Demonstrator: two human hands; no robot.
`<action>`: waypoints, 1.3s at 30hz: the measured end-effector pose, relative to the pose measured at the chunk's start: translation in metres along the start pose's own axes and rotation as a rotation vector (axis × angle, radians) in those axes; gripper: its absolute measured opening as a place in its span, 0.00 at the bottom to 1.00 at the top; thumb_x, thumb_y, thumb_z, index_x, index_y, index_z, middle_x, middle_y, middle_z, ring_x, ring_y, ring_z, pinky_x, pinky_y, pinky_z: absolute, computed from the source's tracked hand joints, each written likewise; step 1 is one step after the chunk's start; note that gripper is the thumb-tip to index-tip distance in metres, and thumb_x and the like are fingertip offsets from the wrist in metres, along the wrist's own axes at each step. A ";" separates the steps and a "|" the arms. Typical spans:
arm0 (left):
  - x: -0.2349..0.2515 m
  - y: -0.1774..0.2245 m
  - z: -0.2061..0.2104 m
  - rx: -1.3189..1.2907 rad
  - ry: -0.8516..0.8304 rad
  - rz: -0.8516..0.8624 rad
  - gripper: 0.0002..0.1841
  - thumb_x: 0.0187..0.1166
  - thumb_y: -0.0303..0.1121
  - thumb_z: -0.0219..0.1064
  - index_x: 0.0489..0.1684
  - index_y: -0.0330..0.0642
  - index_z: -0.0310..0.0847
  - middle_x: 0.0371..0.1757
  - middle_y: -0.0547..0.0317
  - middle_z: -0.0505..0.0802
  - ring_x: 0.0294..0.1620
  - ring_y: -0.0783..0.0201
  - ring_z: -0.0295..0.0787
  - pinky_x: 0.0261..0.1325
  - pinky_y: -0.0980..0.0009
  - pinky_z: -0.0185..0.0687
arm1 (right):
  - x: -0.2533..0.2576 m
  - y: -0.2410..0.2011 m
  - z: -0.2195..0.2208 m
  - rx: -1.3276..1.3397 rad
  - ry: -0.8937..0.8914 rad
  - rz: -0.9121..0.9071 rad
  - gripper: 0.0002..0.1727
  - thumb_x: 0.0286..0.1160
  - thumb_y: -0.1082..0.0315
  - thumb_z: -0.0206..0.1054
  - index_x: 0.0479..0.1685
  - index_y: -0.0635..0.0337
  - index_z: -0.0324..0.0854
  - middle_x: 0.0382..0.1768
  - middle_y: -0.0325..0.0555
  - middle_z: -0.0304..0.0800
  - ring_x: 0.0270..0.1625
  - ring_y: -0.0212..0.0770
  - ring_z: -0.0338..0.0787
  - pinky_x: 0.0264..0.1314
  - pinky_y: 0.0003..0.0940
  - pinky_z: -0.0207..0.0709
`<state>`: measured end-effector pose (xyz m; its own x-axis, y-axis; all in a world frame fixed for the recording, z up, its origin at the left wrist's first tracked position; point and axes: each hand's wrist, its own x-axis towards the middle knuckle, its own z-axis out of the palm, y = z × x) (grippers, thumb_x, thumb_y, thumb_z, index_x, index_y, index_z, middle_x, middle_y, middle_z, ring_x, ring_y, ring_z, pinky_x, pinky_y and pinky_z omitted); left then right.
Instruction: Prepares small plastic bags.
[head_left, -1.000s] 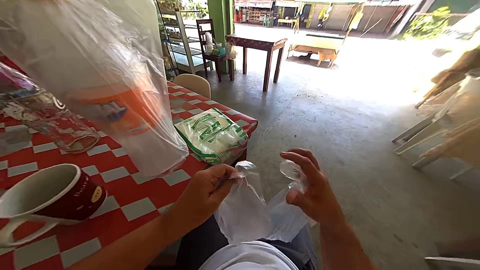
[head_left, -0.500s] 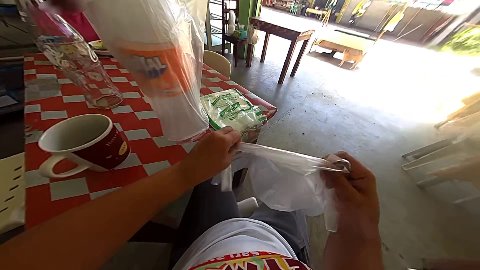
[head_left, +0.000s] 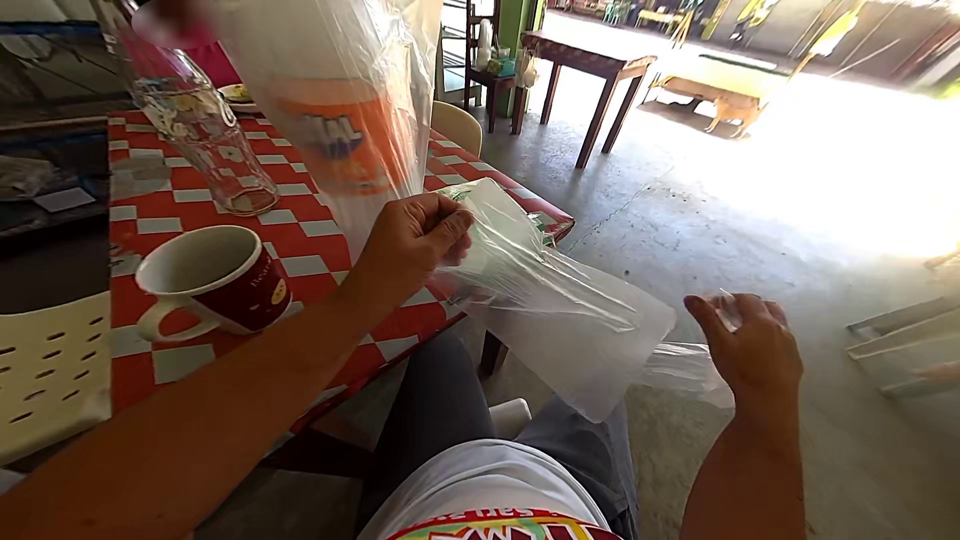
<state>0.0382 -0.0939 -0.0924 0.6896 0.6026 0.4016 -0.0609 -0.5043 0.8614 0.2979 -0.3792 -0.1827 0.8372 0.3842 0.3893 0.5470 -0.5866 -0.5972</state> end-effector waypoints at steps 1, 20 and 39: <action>-0.003 -0.001 0.002 0.078 -0.015 0.075 0.07 0.87 0.30 0.63 0.43 0.38 0.85 0.29 0.66 0.91 0.28 0.78 0.88 0.36 0.81 0.86 | -0.001 -0.001 -0.002 -0.008 0.098 -0.026 0.37 0.86 0.42 0.58 0.37 0.78 0.82 0.40 0.71 0.82 0.46 0.67 0.84 0.47 0.69 0.73; -0.051 -0.031 0.053 0.339 -0.503 0.549 0.17 0.82 0.41 0.69 0.49 0.32 0.85 0.18 0.53 0.81 0.18 0.61 0.74 0.25 0.68 0.71 | -0.062 -0.068 0.063 0.729 -0.339 -0.706 0.10 0.84 0.58 0.65 0.46 0.51 0.89 0.33 0.26 0.92 0.35 0.13 0.86 0.41 0.09 0.81; -0.022 0.015 0.008 -0.172 -0.116 0.183 0.04 0.79 0.33 0.72 0.45 0.55 0.87 0.36 0.78 0.93 0.35 0.80 0.91 0.44 0.81 0.91 | -0.023 -0.113 0.037 1.062 -0.267 -0.520 0.04 0.83 0.74 0.63 0.47 0.59 0.82 0.32 0.30 0.88 0.32 0.20 0.86 0.35 0.15 0.83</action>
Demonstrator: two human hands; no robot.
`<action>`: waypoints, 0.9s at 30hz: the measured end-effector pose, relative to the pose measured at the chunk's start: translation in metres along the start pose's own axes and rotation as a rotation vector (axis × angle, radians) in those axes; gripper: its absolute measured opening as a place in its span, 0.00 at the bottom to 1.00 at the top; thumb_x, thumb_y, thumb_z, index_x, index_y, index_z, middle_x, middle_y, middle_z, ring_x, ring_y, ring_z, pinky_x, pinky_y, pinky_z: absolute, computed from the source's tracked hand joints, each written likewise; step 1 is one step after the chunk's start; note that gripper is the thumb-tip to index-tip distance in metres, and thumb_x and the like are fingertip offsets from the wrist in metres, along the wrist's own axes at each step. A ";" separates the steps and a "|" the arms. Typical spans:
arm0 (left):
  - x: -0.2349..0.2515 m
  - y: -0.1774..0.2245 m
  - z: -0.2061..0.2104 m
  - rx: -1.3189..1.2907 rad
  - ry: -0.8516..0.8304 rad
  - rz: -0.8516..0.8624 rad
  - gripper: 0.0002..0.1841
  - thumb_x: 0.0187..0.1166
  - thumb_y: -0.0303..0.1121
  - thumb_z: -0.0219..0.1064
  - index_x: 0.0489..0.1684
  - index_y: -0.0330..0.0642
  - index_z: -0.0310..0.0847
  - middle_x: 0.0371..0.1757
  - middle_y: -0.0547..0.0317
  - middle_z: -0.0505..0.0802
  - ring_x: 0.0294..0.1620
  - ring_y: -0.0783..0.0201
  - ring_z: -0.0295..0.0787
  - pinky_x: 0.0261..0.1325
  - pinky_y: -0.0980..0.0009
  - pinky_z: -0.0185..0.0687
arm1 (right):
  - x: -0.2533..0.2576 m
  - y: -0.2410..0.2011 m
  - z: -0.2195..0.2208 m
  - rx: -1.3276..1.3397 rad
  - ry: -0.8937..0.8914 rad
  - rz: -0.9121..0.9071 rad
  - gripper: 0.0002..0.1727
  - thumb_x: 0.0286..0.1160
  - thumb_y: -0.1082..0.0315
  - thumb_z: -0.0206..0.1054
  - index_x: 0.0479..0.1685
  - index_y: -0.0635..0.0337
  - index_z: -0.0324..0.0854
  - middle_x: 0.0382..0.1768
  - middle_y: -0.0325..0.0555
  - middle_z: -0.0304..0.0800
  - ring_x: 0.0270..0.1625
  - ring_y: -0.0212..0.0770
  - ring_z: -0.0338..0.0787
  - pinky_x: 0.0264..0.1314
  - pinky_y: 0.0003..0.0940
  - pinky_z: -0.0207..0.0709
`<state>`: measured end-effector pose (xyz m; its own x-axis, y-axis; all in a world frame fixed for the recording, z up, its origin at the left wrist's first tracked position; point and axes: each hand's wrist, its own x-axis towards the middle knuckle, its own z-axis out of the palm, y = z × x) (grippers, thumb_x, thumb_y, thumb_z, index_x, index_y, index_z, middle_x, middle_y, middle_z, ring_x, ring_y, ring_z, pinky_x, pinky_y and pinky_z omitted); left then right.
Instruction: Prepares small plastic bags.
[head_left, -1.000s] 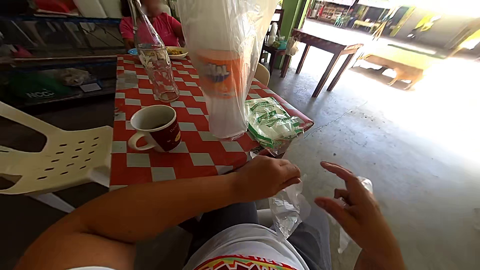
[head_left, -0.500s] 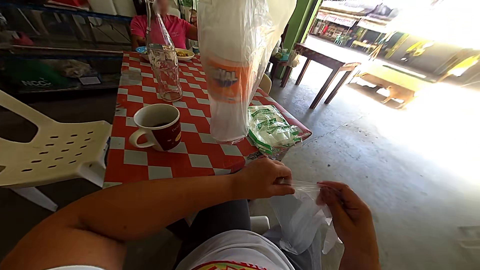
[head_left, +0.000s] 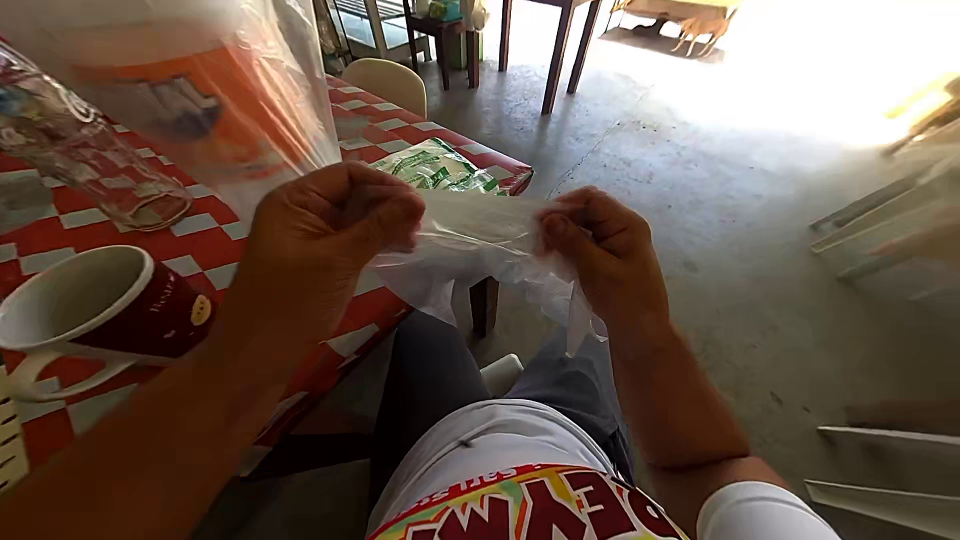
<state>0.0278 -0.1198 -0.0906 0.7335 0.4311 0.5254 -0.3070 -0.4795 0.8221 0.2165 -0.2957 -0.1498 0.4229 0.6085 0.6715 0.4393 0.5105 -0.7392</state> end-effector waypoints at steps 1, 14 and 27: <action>-0.001 0.005 -0.011 0.044 -0.022 0.072 0.03 0.80 0.38 0.72 0.45 0.59 0.87 0.36 0.82 0.93 0.35 0.82 0.90 0.42 0.84 0.89 | 0.005 -0.005 0.005 0.020 -0.023 -0.022 0.05 0.86 0.73 0.60 0.45 0.61 0.81 0.30 0.31 0.86 0.30 0.19 0.85 0.34 0.14 0.82; -0.034 0.012 -0.033 -0.300 -0.074 -0.114 0.15 0.90 0.49 0.56 0.47 0.56 0.89 0.44 0.70 0.93 0.46 0.74 0.92 0.49 0.77 0.90 | 0.037 0.005 0.059 0.811 -0.436 0.085 0.15 0.92 0.56 0.52 0.40 0.45 0.83 0.37 0.29 0.87 0.39 0.19 0.85 0.39 0.14 0.78; -0.056 0.063 -0.067 -0.378 -0.147 0.200 0.09 0.88 0.43 0.61 0.41 0.55 0.84 0.28 0.76 0.88 0.30 0.82 0.88 0.36 0.85 0.86 | 0.051 -0.030 0.059 0.999 -0.532 -0.030 0.11 0.84 0.56 0.62 0.51 0.45 0.88 0.40 0.20 0.90 0.44 0.12 0.86 0.48 0.09 0.79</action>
<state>-0.0728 -0.1231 -0.0538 0.7070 0.2323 0.6680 -0.6313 -0.2183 0.7441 0.1781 -0.2443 -0.0969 -0.0725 0.6474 0.7587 -0.4875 0.6406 -0.5932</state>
